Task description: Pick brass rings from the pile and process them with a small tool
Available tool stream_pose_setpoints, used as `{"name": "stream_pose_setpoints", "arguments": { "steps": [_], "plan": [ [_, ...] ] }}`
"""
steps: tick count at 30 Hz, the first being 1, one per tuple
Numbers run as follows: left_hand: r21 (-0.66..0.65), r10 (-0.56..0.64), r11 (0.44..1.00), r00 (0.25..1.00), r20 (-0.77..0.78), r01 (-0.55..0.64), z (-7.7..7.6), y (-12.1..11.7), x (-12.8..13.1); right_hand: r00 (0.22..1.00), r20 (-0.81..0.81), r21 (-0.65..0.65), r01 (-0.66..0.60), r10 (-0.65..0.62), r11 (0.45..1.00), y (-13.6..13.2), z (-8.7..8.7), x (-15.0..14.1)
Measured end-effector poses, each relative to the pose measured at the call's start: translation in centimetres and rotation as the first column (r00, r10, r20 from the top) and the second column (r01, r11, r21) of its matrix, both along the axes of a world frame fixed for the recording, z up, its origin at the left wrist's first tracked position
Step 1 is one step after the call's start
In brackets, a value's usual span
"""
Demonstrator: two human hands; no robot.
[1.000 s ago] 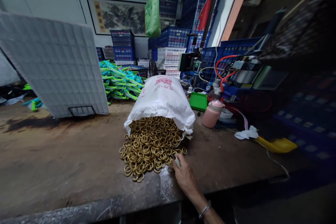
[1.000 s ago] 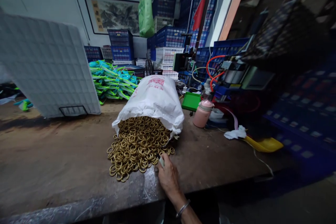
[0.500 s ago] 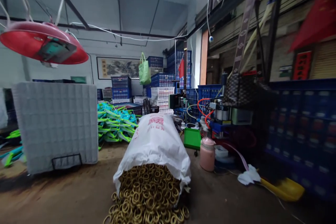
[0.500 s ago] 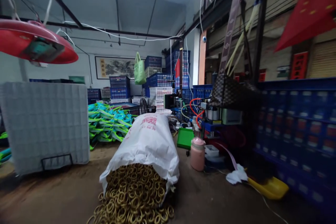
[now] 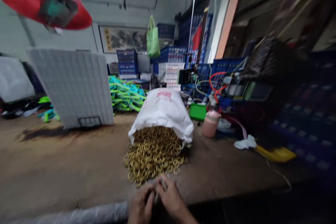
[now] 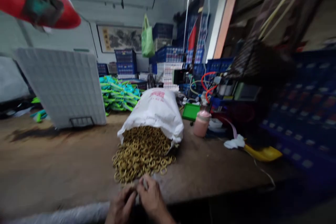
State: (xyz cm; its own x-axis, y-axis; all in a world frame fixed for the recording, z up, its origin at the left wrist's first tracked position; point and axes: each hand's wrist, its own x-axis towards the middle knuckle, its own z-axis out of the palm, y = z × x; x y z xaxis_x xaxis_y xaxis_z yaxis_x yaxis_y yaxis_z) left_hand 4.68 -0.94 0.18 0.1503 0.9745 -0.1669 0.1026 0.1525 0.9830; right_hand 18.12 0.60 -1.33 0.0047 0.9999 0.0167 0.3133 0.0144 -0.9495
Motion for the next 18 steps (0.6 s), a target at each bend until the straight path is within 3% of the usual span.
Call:
{"name": "stream_pose_setpoints", "arguments": {
  "steps": [1,3,6,8,13,18],
  "plan": [
    [0.118,0.057,0.992,0.996,-0.064,-0.049,-0.1,-0.4,0.0,0.999,0.011,0.008,-0.035,0.035,0.999,-0.6,0.5,-0.2],
    [0.268,0.064,0.963,0.989,-0.131,-0.027,-0.1,-0.9,0.1,0.997,-0.005,-0.017,-0.079,0.079,0.997,-0.9,1.3,-0.4],
    [0.309,0.076,0.950,0.993,-0.095,-0.043,0.4,-1.4,0.2,0.995,-0.037,-0.050,-0.100,0.098,0.994,-0.7,1.6,-0.5],
    [0.253,0.065,0.966,0.998,-0.018,-0.059,0.5,-1.5,0.2,0.995,-0.042,-0.053,-0.095,0.093,0.994,-0.6,1.5,-0.5],
    [-0.118,0.034,0.993,0.977,0.210,-0.010,-0.3,-1.1,0.2,0.996,-0.005,-0.056,-0.084,0.083,0.995,-0.5,0.8,-0.7],
    [-0.210,0.053,0.977,0.929,0.367,0.028,-0.7,-1.2,-0.1,0.990,-0.031,-0.064,-0.141,0.139,0.988,-0.4,0.5,-1.0]
  ]
}}
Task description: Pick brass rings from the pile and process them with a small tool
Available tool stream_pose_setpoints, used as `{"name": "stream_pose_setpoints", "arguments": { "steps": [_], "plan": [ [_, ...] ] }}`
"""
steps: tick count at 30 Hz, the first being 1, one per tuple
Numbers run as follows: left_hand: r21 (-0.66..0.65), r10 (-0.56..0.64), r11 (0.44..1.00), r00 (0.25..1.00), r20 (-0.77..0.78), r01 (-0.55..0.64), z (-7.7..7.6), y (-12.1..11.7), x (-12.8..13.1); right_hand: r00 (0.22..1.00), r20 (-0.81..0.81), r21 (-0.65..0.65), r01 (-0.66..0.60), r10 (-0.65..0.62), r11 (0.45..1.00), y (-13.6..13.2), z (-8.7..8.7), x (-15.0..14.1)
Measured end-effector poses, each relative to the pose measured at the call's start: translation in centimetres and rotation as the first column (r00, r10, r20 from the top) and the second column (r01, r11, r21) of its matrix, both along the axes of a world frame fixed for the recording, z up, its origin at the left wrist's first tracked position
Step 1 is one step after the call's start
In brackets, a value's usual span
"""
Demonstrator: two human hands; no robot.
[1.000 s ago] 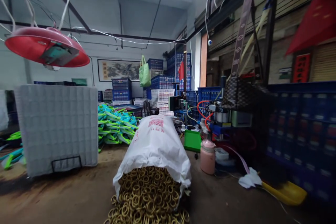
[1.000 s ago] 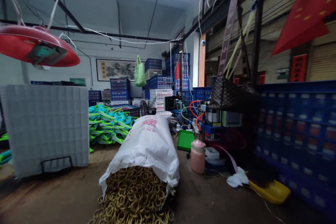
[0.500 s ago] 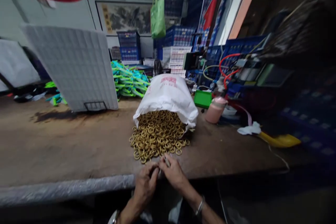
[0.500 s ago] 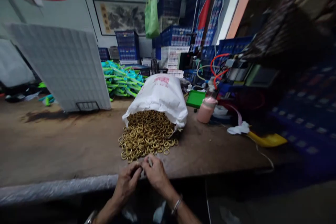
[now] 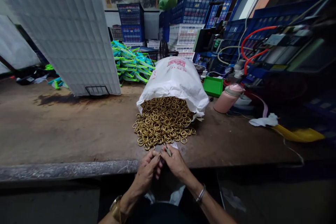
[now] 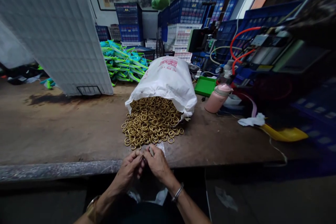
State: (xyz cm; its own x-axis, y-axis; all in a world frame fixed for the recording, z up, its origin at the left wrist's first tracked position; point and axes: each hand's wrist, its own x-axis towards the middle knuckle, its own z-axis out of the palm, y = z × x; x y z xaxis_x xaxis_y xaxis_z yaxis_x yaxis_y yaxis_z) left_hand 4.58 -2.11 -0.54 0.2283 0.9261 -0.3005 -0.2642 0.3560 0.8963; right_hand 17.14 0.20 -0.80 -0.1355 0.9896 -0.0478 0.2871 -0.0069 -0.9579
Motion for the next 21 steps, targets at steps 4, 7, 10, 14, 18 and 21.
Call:
{"name": "stream_pose_setpoints", "arguments": {
  "steps": [4,7,10,14,18,21],
  "plan": [
    [-0.026,0.027,0.999,0.997,0.078,-0.025,0.2,-0.1,-0.2,0.999,-0.025,-0.030,-0.028,0.027,0.999,0.2,0.2,-0.1],
    [-0.040,0.032,0.999,0.994,0.100,-0.029,0.2,0.0,-0.3,0.999,0.027,-0.047,-0.018,0.019,0.999,0.4,0.3,0.2],
    [-0.051,0.042,0.998,0.997,0.067,-0.038,0.2,0.1,-0.3,0.973,0.231,0.065,-0.029,0.013,0.997,0.2,0.2,0.5],
    [-0.039,0.042,0.998,0.999,0.008,-0.041,0.2,0.1,-0.3,0.872,0.476,0.133,-0.203,0.117,0.970,-0.4,0.2,0.7],
    [-0.009,0.042,0.999,0.998,-0.051,-0.043,0.1,0.2,-0.3,0.800,0.587,0.130,-0.239,0.119,0.962,-0.7,0.1,0.7],
    [0.013,0.058,0.998,0.995,-0.086,-0.057,-0.2,0.2,-0.2,0.779,0.617,0.138,-0.244,0.110,0.960,-0.7,-0.1,0.6]
  ]
}}
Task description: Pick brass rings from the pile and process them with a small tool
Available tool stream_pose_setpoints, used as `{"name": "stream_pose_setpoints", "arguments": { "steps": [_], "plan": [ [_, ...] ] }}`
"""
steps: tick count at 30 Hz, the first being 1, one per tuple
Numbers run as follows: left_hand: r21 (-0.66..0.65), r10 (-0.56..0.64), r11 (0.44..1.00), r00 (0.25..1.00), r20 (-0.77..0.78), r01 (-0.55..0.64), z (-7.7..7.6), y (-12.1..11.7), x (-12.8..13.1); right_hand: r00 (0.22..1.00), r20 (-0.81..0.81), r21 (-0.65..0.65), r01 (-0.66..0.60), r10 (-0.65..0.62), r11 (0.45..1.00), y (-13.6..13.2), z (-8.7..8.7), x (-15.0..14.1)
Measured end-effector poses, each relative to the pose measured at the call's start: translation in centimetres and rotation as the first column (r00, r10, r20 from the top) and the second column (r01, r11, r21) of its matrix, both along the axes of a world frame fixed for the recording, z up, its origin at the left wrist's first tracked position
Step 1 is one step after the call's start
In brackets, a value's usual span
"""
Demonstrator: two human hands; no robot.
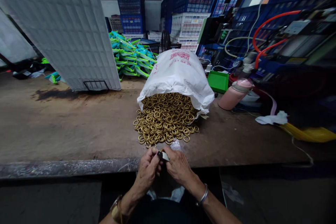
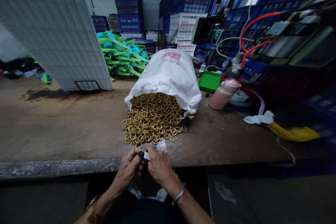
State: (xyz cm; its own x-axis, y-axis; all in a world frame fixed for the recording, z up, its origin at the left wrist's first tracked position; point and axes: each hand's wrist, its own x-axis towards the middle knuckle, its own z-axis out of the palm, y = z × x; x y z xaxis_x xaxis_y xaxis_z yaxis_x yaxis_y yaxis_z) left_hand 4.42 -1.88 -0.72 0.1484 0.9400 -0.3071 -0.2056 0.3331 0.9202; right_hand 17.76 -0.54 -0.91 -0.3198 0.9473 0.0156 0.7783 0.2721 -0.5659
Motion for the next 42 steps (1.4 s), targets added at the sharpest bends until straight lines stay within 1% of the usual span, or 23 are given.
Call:
{"name": "stream_pose_setpoints", "arguments": {
  "steps": [2,4,5,7,9,10,14,16,19,23,25,27,29,30,33,35,37,40,42],
  "plan": [
    [0.007,0.018,1.000,1.000,-0.021,-0.018,0.0,-0.1,0.1,1.000,0.014,-0.004,-0.005,0.005,1.000,0.0,-0.2,-0.1],
    [0.014,0.023,1.000,0.999,-0.039,-0.022,0.3,-0.4,0.1,0.999,0.052,-0.032,0.010,-0.008,0.999,0.2,-0.3,0.0],
    [0.023,0.010,1.000,0.999,-0.038,-0.009,0.6,-0.6,0.1,0.996,0.085,-0.051,0.034,-0.030,0.998,0.4,-0.3,0.2],
    [0.038,-0.055,0.998,0.998,-0.008,0.055,1.2,-1.2,0.2,0.982,0.158,-0.069,0.113,-0.101,0.991,1.0,-0.3,0.8],
    [0.015,-0.131,0.991,0.988,0.076,0.130,1.6,-1.6,0.3,0.962,0.194,-0.038,0.201,-0.190,0.979,1.6,-0.2,1.9],
    [-0.006,-0.147,0.989,0.980,0.132,0.149,1.7,-1.7,0.4,0.952,0.195,-0.009,0.243,-0.237,0.970,1.9,-0.2,2.6],
    [-0.089,-0.094,0.988,0.948,0.304,0.127,1.4,-1.3,0.7,0.878,0.190,0.095,0.430,-0.440,0.898,2.9,-0.1,5.4],
    [-0.120,-0.073,0.985,0.932,0.355,0.123,1.2,-1.1,0.7,0.843,0.202,0.125,0.482,-0.498,0.867,3.2,-0.2,6.5],
    [-0.172,-0.048,0.976,0.897,0.440,0.137,1.2,-0.8,0.5,0.825,0.230,0.139,0.498,-0.517,0.856,3.6,-0.5,7.3],
    [-0.248,-0.019,0.952,0.844,0.536,0.179,1.3,-0.8,0.3,0.841,0.244,0.152,0.458,-0.482,0.876,4.0,-0.7,7.7],
    [-0.302,0.022,0.935,0.822,0.569,0.184,0.9,-0.8,0.2,0.848,0.242,0.143,0.450,-0.472,0.881,4.0,-0.7,7.8],
    [-0.360,0.074,0.917,0.814,0.576,0.171,0.4,-0.8,0.3,0.852,0.235,0.103,0.456,-0.467,0.884,3.9,-0.6,7.8],
    [-0.380,0.100,0.914,0.832,0.545,0.140,0.1,-0.9,0.5,0.869,0.191,0.041,0.457,-0.456,0.888,3.7,-0.6,7.6],
    [-0.370,0.095,0.921,0.848,0.521,0.124,0.0,-0.9,0.7,0.884,0.138,0.010,0.450,-0.447,0.893,3.5,-0.7,7.3],
    [-0.291,0.054,0.954,0.908,0.415,0.076,0.2,-0.8,1.2,0.911,-0.142,-0.053,0.383,-0.387,0.922,2.8,-1.0,5.8],
    [-0.235,0.053,0.972,0.944,0.325,0.026,0.4,-0.7,1.4,0.886,-0.331,-0.081,0.316,-0.324,0.945,2.2,-1.1,4.3],
    [-0.171,0.065,0.985,0.970,0.236,-0.024,0.4,-0.6,1.5,0.846,-0.454,-0.117,0.253,-0.279,0.960,1.7,-0.8,2.8],
    [-0.084,0.055,0.995,0.992,0.113,-0.046,0.4,-0.4,1.2,0.799,-0.553,-0.199,0.149,-0.236,0.969,1.0,-0.1,1.1],
    [-0.057,0.048,0.997,0.998,0.047,-0.046,0.7,-0.4,0.9,0.780,-0.588,-0.240,0.082,-0.212,0.967,0.8,0.4,0.5]
  ]
}}
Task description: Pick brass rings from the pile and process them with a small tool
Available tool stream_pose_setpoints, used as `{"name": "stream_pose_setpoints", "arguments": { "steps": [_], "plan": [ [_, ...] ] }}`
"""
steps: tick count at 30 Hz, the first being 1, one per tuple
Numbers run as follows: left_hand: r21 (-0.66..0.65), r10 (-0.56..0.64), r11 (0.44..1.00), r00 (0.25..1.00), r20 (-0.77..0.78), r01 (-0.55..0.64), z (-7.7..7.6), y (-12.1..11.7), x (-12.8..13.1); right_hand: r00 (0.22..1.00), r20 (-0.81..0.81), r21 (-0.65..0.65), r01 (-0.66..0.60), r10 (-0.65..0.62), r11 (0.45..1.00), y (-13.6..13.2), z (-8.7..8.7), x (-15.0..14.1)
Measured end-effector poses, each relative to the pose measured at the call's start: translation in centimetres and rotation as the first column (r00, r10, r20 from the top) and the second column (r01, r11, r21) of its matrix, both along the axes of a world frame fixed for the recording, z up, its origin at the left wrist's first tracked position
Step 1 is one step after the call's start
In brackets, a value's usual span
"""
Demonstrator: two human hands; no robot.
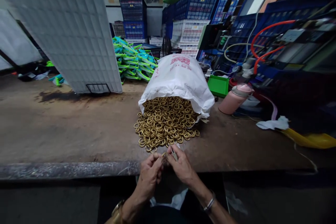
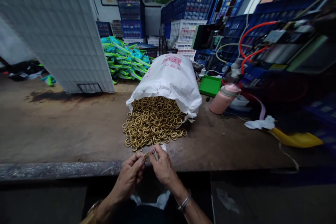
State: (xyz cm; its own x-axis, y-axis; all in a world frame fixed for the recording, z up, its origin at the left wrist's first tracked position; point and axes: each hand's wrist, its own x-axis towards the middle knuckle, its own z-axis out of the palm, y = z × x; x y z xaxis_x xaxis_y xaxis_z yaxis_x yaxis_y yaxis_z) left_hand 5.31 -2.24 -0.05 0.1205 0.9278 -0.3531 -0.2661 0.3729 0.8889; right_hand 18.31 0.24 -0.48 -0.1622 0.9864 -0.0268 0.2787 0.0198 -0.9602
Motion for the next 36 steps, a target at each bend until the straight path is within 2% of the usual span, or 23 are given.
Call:
{"name": "stream_pose_setpoints", "arguments": {
  "steps": [3,6,7,8,10,13,15,18,20,23,25,27,31,36],
  "plan": [
    [0.113,0.025,0.993,0.995,-0.099,-0.014,0.7,0.1,-0.3,0.999,-0.015,-0.015,-0.039,0.039,0.999,-0.1,0.5,-0.2],
    [0.309,0.081,0.951,0.973,-0.217,-0.011,0.9,0.2,-0.6,0.999,0.036,-0.017,-0.025,0.026,1.000,0.0,0.6,-0.2],
    [0.338,0.087,0.941,0.966,-0.242,0.000,0.9,0.2,-0.6,0.998,0.058,-0.018,-0.016,0.017,1.000,0.0,0.6,-0.3],
    [0.332,0.076,0.943,0.964,-0.255,0.013,0.7,0.2,-0.7,0.997,0.080,-0.018,-0.009,0.010,1.000,0.0,0.6,-0.3],
    [0.214,-0.005,0.975,0.975,-0.221,0.053,0.4,0.1,-0.8,0.992,0.127,-0.006,-0.006,0.007,1.000,0.0,0.5,-0.5],
    [-0.019,-0.122,0.992,0.992,-0.028,0.121,0.0,0.0,-0.8,0.988,0.153,0.020,-0.010,0.007,1.000,0.0,0.5,-0.8],
    [-0.069,-0.131,0.988,0.988,0.084,0.137,-0.1,0.0,-0.9,0.994,0.105,0.003,-0.014,0.014,1.000,0.1,0.4,-0.8],
    [-0.056,-0.111,0.991,0.987,0.118,0.118,0.0,0.0,-0.9,0.997,0.075,-0.030,0.012,-0.009,0.999,0.2,0.1,-0.7],
    [-0.045,-0.092,0.994,0.991,0.095,0.097,0.0,0.0,-0.8,0.986,0.166,0.021,0.026,-0.030,0.999,0.1,-0.1,-0.4],
    [-0.027,-0.073,0.997,0.996,0.053,0.074,0.1,0.1,-0.8,0.940,0.342,0.121,-0.048,0.004,0.992,-0.3,-0.5,-0.2],
    [-0.009,-0.073,0.997,0.997,0.024,0.073,0.3,0.1,-0.7,0.911,0.409,0.133,-0.123,0.058,0.984,-0.7,-0.5,-0.1],
    [0.002,-0.070,0.998,0.998,-0.003,0.070,0.6,0.1,-0.6,0.887,0.451,0.130,-0.171,0.095,0.977,-0.9,-0.5,-0.1],
    [0.020,-0.049,0.999,0.999,-0.020,0.049,1.1,0.1,-0.4,0.855,0.509,0.135,-0.190,0.097,0.972,-1.0,-0.2,-0.3],
    [0.092,-0.047,0.994,0.996,-0.081,0.055,0.7,0.1,-0.6,0.842,0.528,0.117,-0.201,0.110,0.973,-0.9,-0.2,-0.3]
  ]
}}
